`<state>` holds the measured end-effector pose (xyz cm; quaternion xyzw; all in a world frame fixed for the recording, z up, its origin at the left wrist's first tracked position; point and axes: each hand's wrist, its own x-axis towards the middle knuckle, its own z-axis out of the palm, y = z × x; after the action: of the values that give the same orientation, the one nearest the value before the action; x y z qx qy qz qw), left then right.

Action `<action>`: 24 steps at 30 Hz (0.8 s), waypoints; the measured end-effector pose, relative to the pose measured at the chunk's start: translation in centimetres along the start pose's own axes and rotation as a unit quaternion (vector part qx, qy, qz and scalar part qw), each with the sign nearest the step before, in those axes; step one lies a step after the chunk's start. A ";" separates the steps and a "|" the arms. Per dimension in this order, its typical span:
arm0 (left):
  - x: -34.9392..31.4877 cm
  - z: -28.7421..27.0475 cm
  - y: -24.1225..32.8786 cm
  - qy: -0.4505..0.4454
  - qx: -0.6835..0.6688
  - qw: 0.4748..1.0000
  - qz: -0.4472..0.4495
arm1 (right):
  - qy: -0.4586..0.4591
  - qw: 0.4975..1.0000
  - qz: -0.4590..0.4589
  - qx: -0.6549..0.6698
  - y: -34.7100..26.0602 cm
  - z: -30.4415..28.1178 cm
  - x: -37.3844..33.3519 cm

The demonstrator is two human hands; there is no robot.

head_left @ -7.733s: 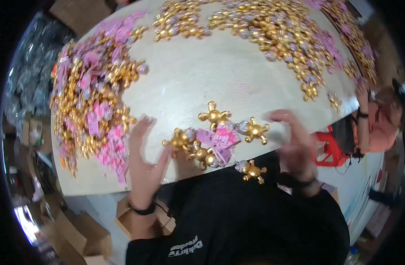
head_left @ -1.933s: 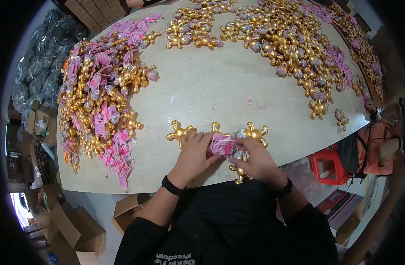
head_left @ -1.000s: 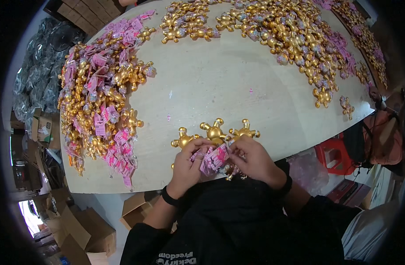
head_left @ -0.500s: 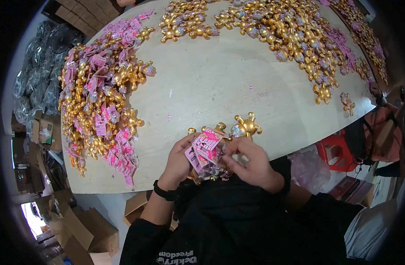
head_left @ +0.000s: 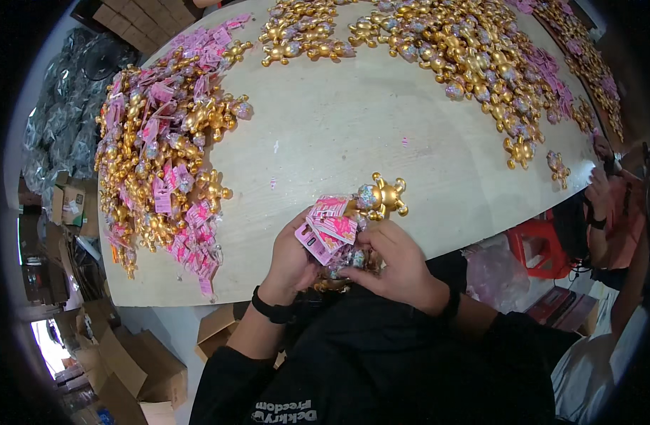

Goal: The person packs small, gold-colored bear-shaped decorations into clear plastic bags with pink tags. They pick up a bear, insert it into a bag, and then place the finished package on the table. The process is repeated continuously throughout the clip.

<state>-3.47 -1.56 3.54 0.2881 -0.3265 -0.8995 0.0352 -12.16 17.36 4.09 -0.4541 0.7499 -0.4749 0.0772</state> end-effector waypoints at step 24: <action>-0.8 6.4 10.4 -0.197 0.810 0.539 0.123 | 0.054 0.734 0.201 0.646 2.0 -10.0 -0.7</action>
<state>-7.61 -5.85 14.24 -0.0337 -0.9468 -0.2726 -0.1676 -18.41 24.64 7.70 -0.1073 0.3390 -0.8424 0.4048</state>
